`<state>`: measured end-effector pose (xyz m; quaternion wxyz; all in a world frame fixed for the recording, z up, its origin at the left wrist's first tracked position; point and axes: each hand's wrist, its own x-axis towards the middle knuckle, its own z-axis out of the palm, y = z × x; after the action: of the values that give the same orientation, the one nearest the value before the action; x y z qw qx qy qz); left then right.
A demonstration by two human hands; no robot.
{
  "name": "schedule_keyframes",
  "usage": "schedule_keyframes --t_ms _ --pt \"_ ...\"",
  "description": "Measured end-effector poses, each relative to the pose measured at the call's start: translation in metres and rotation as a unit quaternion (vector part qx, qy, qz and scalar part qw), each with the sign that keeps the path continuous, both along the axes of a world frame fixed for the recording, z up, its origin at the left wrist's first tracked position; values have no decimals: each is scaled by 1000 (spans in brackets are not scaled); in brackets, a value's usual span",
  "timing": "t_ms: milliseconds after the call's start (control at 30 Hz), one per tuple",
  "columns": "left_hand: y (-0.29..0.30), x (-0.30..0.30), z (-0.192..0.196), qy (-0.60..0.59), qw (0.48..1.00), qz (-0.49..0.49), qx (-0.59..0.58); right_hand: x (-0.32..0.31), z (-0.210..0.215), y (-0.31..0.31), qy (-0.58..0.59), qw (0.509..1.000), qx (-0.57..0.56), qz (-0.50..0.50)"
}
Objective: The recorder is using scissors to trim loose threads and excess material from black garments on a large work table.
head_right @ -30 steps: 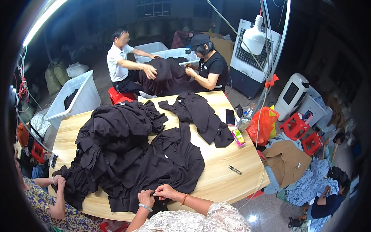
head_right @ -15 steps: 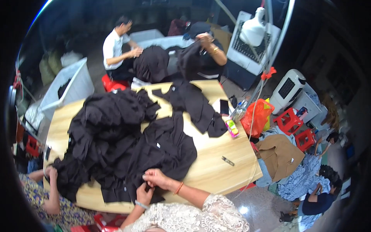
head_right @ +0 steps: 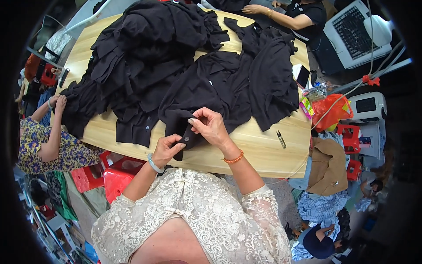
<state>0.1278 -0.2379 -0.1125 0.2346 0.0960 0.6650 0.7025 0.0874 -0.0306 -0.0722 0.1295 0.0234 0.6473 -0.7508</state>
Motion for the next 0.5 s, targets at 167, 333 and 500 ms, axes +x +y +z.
schedule_keyframes --t_ms 167,333,500 --pt "9 4 5 19 998 58 26 17 -3 3 50 994 72 69" --pt "14 6 6 41 995 85 23 23 -11 7 80 986 117 90" --pt "20 5 14 55 993 103 16 27 -5 7 121 980 136 81"
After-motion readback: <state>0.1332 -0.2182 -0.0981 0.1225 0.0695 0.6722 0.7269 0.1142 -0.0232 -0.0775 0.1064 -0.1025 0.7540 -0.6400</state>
